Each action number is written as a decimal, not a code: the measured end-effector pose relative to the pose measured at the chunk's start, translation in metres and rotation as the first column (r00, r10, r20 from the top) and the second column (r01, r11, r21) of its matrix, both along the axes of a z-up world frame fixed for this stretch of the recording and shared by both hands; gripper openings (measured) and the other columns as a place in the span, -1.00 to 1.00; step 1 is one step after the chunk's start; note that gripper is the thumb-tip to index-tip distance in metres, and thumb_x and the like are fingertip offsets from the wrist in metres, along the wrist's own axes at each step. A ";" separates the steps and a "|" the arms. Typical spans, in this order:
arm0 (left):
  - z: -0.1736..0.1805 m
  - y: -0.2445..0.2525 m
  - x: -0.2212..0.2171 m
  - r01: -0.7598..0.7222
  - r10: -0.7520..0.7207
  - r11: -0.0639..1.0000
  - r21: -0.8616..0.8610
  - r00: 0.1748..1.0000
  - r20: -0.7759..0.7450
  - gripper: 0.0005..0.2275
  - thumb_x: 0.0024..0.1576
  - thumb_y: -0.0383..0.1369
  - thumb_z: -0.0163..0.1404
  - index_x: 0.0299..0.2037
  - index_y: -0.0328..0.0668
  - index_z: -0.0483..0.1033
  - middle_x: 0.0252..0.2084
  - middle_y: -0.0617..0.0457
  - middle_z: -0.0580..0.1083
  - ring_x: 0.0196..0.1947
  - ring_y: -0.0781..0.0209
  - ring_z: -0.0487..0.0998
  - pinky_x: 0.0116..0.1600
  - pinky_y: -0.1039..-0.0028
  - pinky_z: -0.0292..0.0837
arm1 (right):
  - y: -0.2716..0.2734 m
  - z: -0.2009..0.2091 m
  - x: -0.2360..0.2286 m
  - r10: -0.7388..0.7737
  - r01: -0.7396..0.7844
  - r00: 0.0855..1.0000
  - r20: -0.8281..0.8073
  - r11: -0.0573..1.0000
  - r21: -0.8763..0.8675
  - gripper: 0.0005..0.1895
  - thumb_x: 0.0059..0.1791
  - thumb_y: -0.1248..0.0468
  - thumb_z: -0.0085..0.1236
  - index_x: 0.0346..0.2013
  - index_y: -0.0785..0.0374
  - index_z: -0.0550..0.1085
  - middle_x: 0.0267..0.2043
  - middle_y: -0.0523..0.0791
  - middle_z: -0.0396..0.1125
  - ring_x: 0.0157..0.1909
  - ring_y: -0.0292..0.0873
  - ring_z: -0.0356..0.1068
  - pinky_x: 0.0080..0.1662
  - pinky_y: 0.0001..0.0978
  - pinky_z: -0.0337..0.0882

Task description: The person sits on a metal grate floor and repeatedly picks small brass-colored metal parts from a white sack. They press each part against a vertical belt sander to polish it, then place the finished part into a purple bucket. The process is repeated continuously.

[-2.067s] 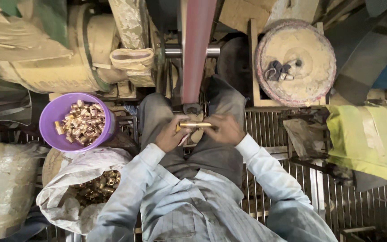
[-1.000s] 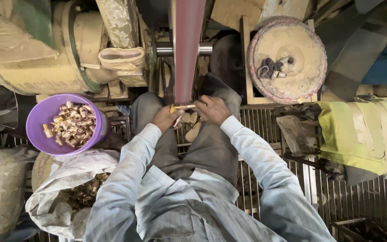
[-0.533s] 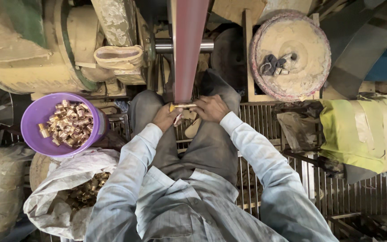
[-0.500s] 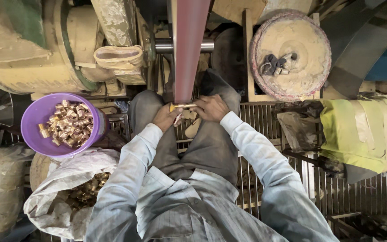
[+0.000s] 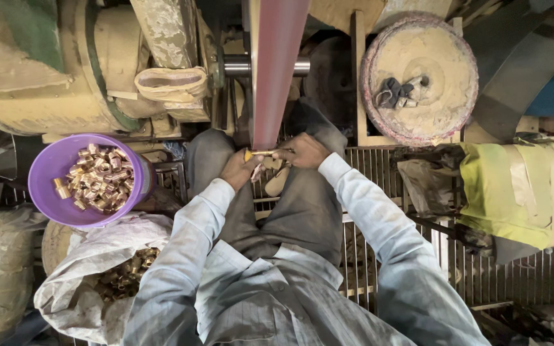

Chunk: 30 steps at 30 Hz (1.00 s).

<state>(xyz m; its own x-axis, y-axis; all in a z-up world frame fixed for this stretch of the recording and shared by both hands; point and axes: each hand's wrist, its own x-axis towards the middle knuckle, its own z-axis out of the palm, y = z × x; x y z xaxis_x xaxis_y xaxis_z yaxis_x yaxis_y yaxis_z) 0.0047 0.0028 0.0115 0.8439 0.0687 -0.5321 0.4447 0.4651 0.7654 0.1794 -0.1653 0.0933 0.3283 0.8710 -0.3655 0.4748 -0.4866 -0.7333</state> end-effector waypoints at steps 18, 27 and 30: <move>0.010 0.002 -0.003 0.040 -0.040 0.999 0.002 0.994 0.107 -0.78 0.35 -0.31 0.00 -0.06 -0.40 0.42 -0.41 -0.01 0.45 -0.55 0.29 0.42 -0.45 0.45 0.35 | 0.011 -0.014 0.043 -0.326 -0.064 0.416 -0.849 0.921 -0.385 -0.63 0.09 0.05 0.11 -0.14 0.33 0.61 -0.59 -0.25 0.23 -0.72 -0.48 -0.05 -0.67 -0.57 -0.08; 0.070 -0.002 -0.049 0.022 -0.289 0.648 0.762 0.932 0.219 -0.56 0.16 -0.21 0.21 0.16 -0.23 0.39 -0.10 -0.12 0.55 -0.12 0.07 0.58 -0.06 0.32 0.46 | -0.053 0.071 -0.069 -0.066 -0.086 0.889 0.453 0.948 0.307 -0.67 -0.02 0.24 0.23 0.04 0.19 0.57 -0.22 -0.08 0.42 -0.25 -0.02 0.47 -0.21 -0.19 0.46; 0.068 -0.004 -0.049 0.093 -0.292 0.684 0.723 0.944 0.154 -0.54 0.14 -0.19 0.19 0.17 -0.23 0.38 -0.05 -0.14 0.52 -0.06 -0.03 0.56 -0.01 0.25 0.44 | -0.052 0.073 -0.075 -0.125 -0.067 0.859 0.497 0.935 0.350 -0.70 -0.04 0.25 0.30 -0.01 0.18 0.57 -0.18 -0.10 0.41 -0.25 -0.04 0.47 -0.20 -0.21 0.46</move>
